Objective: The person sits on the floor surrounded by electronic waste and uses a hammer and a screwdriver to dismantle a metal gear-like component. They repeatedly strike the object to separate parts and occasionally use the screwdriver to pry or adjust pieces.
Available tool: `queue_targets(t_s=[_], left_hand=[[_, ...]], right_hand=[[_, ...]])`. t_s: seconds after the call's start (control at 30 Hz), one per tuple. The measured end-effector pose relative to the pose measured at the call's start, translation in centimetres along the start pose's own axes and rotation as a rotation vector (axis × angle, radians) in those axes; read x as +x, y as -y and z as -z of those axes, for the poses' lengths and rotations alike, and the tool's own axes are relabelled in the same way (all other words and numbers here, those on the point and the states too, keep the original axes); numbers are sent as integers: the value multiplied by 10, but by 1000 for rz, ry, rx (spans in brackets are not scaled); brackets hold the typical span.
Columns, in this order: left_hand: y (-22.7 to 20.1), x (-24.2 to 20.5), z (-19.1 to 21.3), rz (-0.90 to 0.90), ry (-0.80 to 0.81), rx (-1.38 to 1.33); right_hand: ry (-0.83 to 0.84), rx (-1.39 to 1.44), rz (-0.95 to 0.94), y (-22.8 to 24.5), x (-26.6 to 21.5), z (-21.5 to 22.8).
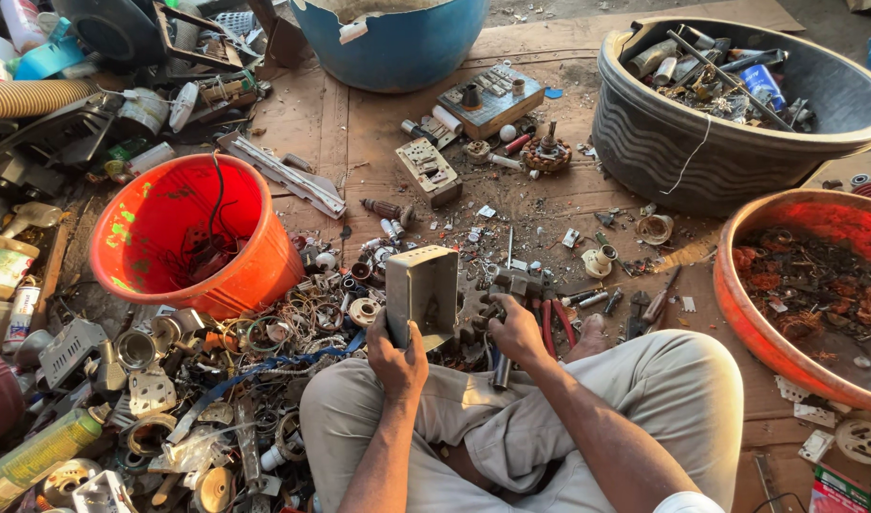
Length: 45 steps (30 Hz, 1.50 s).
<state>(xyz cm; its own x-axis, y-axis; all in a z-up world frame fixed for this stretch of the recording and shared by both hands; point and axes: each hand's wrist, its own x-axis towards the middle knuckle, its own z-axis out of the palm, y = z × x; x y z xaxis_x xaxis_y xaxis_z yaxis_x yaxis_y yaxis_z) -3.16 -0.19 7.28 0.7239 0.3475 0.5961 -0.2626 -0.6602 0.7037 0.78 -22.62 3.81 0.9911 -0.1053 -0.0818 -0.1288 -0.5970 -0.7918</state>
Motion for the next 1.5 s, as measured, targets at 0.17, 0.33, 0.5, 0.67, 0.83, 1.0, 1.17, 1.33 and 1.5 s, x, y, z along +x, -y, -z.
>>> queue_targets(t_s=[0.17, 0.33, 0.5, 0.67, 0.83, 1.0, 1.17, 1.33, 1.5], left_hand=[[-11, 5, 6, -173, -27, -8], [-4, 11, -3, -253, -12, 128], [11, 12, -8, -113, -43, 274], [34, 31, -3, 570, -172, -292], [58, 31, 2, 916, -192, -994], [84, 23, -9, 855, -159, -956], [66, 32, 3, 956, -45, -1165], [37, 36, 20, 952, 61, -1348], [41, 32, 18, 953, 67, -1449]], right_hand=[[16, -5, 45, 8, -3, 4], [36, 23, 7, 15, -4, 9], [58, 27, -27, 21, -7, 14], [30, 117, -44, 15, -2, 11], [90, 385, -67, 6, 7, 2], [131, 828, -61, 17, 1, 12], [96, 713, 78, 40, -12, 29], [81, 685, 36, 43, -16, 31], [35, 794, 31, 32, -10, 29]])
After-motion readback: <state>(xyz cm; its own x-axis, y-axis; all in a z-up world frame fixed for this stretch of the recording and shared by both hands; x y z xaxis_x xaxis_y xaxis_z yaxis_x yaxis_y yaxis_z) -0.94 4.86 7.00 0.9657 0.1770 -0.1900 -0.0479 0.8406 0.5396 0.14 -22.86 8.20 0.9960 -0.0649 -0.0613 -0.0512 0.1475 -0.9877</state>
